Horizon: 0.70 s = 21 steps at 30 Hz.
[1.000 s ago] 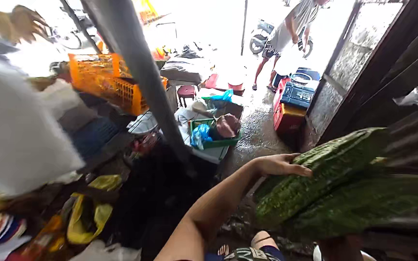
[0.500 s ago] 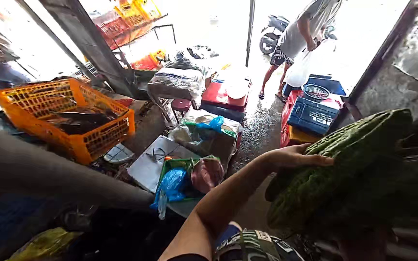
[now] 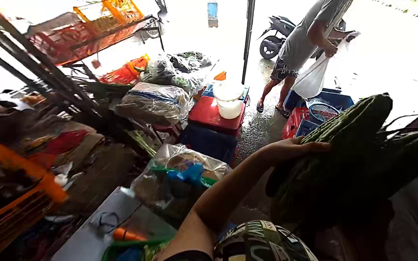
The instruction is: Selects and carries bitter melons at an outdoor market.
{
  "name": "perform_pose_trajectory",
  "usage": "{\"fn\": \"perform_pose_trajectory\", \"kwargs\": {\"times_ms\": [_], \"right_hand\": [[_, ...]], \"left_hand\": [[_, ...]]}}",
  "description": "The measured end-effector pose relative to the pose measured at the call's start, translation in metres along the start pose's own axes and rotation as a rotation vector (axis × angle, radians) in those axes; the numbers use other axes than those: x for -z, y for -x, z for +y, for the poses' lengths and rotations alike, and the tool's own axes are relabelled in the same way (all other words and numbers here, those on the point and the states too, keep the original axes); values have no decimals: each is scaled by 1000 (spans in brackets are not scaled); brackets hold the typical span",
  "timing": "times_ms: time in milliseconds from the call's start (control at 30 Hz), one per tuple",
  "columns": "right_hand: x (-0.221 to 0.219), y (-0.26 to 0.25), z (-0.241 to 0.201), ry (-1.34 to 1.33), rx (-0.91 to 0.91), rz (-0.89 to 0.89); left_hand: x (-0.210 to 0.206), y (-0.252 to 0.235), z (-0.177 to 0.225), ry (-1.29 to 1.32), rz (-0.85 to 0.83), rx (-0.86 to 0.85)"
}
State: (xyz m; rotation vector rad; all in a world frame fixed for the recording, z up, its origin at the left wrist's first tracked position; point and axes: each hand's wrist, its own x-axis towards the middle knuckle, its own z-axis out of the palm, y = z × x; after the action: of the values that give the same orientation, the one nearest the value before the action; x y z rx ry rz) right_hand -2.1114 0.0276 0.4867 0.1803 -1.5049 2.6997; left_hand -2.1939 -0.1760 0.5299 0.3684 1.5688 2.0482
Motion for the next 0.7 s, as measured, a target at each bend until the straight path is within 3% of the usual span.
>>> {"fn": "perform_pose_trajectory", "kwargs": {"times_ms": [200,400,533,700], "right_hand": [[-10,-175,37,5,-17,39],[-9,-399,121,-2,-131,-19],[-51,-540,145,113,-312,-72],[-110,-703,180,130,-464,-289]], "left_hand": [[120,-126,36,32,14,6],[272,-245,41,137,173,-145],[356,-295,66,262,528,-251],[442,-361,128,252,783,-479]]}}
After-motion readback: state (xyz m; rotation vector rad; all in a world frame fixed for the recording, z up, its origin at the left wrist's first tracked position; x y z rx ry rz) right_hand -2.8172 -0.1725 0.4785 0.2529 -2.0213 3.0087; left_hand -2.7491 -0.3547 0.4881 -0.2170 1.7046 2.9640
